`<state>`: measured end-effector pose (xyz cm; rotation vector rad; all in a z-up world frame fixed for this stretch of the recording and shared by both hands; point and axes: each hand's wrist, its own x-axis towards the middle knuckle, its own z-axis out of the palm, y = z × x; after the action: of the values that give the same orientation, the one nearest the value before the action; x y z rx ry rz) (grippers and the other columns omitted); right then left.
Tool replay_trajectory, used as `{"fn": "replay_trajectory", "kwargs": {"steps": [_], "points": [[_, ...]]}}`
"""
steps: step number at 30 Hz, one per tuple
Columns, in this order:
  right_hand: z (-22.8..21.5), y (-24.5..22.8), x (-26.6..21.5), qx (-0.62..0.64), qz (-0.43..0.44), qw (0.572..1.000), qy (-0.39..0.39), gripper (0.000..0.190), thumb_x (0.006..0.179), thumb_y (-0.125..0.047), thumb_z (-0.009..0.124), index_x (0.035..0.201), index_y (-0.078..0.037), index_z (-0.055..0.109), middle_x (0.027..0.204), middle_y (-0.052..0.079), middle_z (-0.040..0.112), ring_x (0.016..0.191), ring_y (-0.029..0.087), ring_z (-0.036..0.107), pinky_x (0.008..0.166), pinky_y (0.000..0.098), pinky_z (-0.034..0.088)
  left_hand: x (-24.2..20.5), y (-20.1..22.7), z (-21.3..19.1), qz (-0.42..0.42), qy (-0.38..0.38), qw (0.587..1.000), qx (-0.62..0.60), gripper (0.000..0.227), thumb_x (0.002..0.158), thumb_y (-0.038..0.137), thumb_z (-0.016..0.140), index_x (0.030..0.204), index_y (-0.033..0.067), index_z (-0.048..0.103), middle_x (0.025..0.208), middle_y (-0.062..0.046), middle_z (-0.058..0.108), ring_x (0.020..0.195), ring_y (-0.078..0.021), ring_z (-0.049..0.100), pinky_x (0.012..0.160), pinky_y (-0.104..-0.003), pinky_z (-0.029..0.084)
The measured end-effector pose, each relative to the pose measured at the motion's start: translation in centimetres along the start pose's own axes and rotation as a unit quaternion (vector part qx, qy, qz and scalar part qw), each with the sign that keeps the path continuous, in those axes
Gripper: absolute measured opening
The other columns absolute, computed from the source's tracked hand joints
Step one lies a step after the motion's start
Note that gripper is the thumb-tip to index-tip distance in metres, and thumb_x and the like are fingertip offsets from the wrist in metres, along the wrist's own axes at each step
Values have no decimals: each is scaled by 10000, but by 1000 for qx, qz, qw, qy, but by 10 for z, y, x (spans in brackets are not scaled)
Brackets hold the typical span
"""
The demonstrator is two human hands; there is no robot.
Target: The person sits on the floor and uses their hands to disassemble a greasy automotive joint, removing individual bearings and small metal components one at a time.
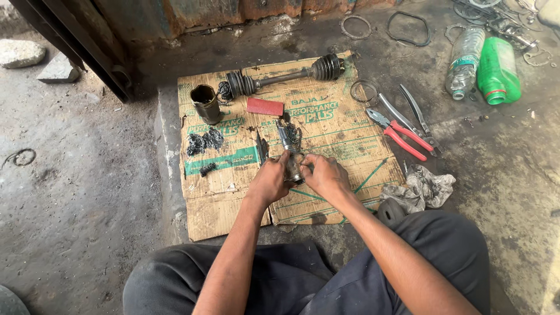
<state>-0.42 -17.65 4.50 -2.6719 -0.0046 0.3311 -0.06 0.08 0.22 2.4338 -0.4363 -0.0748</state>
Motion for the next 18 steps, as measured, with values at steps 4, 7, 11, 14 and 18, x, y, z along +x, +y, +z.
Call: {"fn": "replay_trajectory", "kwargs": {"steps": [4, 7, 11, 14, 18], "points": [[2, 10, -2, 30, -28, 999, -3, 240, 911, -392, 684, 1073, -225, 741, 811, 91, 761, 761, 294, 755, 718, 464, 579, -1, 3, -4, -33, -34, 998, -28, 970, 664, 81, 857, 1502, -41, 386, 972, -314, 708, 930, -457, 700, 849, -470, 585], [2, 9, -3, 19, -10, 1000, -16, 238, 903, -394, 687, 1076, -240, 741, 799, 86, 765, 762, 297, 748, 733, 465, 578, 1, 1, 1, 8, -2, 1000, -8, 990, 613, 61, 874, 1461, -82, 383, 1004, -315, 698, 920, -468, 691, 823, -479, 585], [-2, -7, -3, -23, 9, 1000, 12, 247, 941, -392, 662, 1137, -250, 711, 789, 123, 755, 785, 341, 731, 752, 487, 571, 0, -3, 4, -30, -36, 999, 2, 930, 727, 87, 827, 1533, -38, 378, 944, -286, 720, 902, -437, 715, 831, -470, 592], [-8, -9, -14, 11, -41, 999, 21, 216, 949, -349, 628, 1098, -222, 719, 779, 127, 755, 785, 335, 743, 753, 484, 580, 1, -5, 5, 6, -2, 1000, -13, 975, 636, 37, 845, 1495, -49, 392, 943, -284, 714, 882, -449, 704, 811, -471, 591], [-10, -4, -16, -23, -6, 999, -24, 220, 925, -352, 647, 1091, -224, 717, 759, 149, 757, 779, 338, 747, 762, 483, 577, 3, -9, 8, 23, 27, 997, -68, 911, 604, 28, 831, 1418, -70, 435, 898, -263, 737, 874, -438, 719, 782, -472, 602]]}}
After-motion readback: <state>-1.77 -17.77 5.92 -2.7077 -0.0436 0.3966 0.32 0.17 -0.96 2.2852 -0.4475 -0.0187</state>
